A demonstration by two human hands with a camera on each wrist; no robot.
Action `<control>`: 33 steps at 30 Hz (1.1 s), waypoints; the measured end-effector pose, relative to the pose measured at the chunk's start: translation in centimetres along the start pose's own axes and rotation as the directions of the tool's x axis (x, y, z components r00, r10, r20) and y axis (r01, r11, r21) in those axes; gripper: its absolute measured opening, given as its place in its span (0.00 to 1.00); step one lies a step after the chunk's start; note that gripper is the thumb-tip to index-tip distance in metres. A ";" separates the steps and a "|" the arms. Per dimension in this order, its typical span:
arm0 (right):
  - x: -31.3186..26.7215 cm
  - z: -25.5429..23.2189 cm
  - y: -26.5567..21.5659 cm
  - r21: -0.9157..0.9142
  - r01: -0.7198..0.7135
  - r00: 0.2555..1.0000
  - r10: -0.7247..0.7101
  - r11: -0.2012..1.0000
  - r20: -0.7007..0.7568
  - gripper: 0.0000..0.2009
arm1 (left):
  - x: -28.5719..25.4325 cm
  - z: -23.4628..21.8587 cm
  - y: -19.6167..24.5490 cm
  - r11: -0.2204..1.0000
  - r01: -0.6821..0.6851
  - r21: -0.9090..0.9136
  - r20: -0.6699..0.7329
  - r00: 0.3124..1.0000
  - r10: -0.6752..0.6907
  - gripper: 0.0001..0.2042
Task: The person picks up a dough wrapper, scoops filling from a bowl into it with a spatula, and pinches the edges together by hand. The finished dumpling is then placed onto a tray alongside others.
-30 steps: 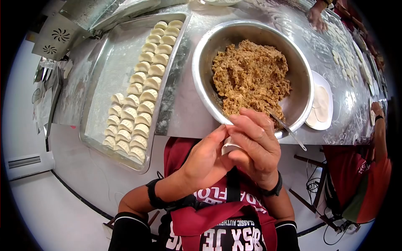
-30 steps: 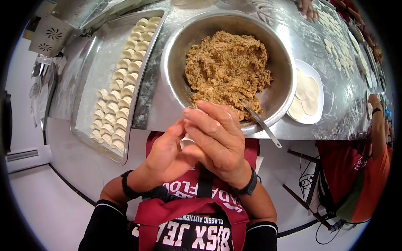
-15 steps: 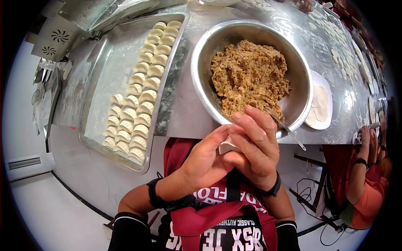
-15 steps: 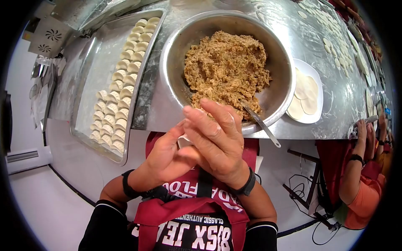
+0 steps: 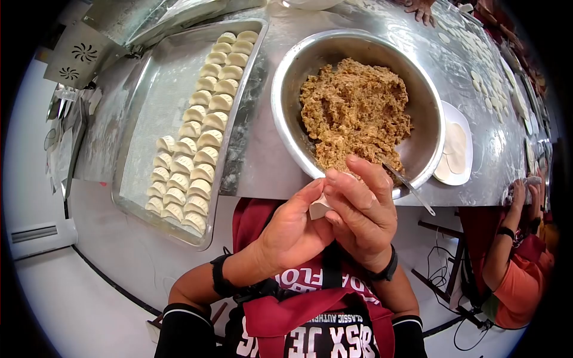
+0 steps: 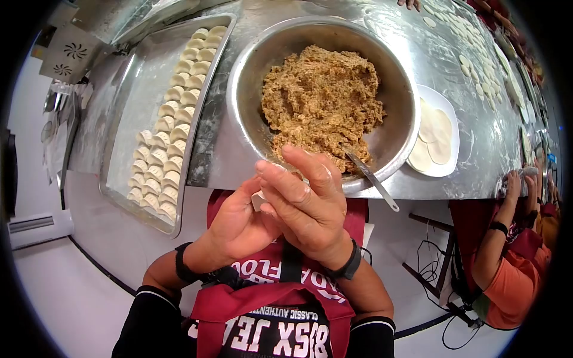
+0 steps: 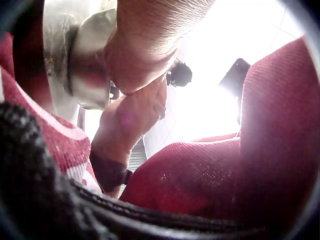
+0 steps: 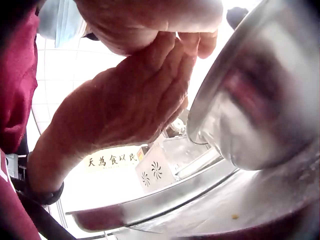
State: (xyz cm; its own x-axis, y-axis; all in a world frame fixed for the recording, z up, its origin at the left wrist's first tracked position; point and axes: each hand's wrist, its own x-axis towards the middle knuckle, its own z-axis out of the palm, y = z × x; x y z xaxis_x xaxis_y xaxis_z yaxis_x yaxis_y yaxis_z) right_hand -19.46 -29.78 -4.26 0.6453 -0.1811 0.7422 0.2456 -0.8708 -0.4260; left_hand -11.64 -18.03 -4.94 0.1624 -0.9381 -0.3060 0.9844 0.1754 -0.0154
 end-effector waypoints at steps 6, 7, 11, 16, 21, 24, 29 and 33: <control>0.2 0.2 -0.7 0.024 -0.104 0.994 0.104 0.994 -0.023 0.13 | -0.1 -0.2 0.0 1.000 -0.015 0.022 -0.025 1.000 0.015 0.15; 0.2 0.4 -0.9 0.066 -0.149 0.987 0.152 0.987 -0.052 0.14 | -0.2 0.2 0.0 0.998 -0.011 0.068 -0.033 0.999 0.013 0.15; 0.0 0.3 -0.3 0.068 -0.102 0.994 0.104 0.992 -0.034 0.16 | 0.0 0.3 -0.4 0.988 -0.065 0.140 -0.024 0.997 0.069 0.16; -0.6 0.4 -0.8 0.268 -0.267 0.963 0.267 0.926 0.038 0.14 | -0.3 0.4 -0.2 0.968 -0.084 0.237 -0.009 0.996 0.089 0.19; -1.6 0.1 -0.7 0.483 -0.358 0.930 0.350 0.799 0.112 0.13 | -0.5 0.5 -0.5 0.947 -0.089 0.309 0.022 0.996 0.087 0.23; -0.5 -1.0 -1.3 0.455 -0.404 0.913 0.381 0.793 0.146 0.12 | -0.5 1.2 -0.5 0.921 -0.037 0.388 -0.053 0.997 0.062 0.24; -0.9 -1.8 -0.2 0.375 -0.287 0.953 0.224 0.882 0.202 0.12 | -0.8 1.0 -0.6 0.916 -0.027 0.400 0.021 1.000 0.020 0.25; -0.4 -2.2 -1.2 0.368 -0.392 0.916 0.319 0.843 0.246 0.12 | -0.7 1.0 -0.7 0.916 0.021 0.402 -0.013 1.000 -0.017 0.25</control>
State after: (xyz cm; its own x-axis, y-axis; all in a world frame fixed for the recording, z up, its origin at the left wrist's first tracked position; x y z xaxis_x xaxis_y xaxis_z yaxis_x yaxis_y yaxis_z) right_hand -21.58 -29.67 -2.94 0.8466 -0.3309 0.4168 0.2205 -0.4948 -0.8406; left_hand -12.39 -17.78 -3.74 0.1446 -0.9369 -0.3182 0.9320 0.0210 0.3618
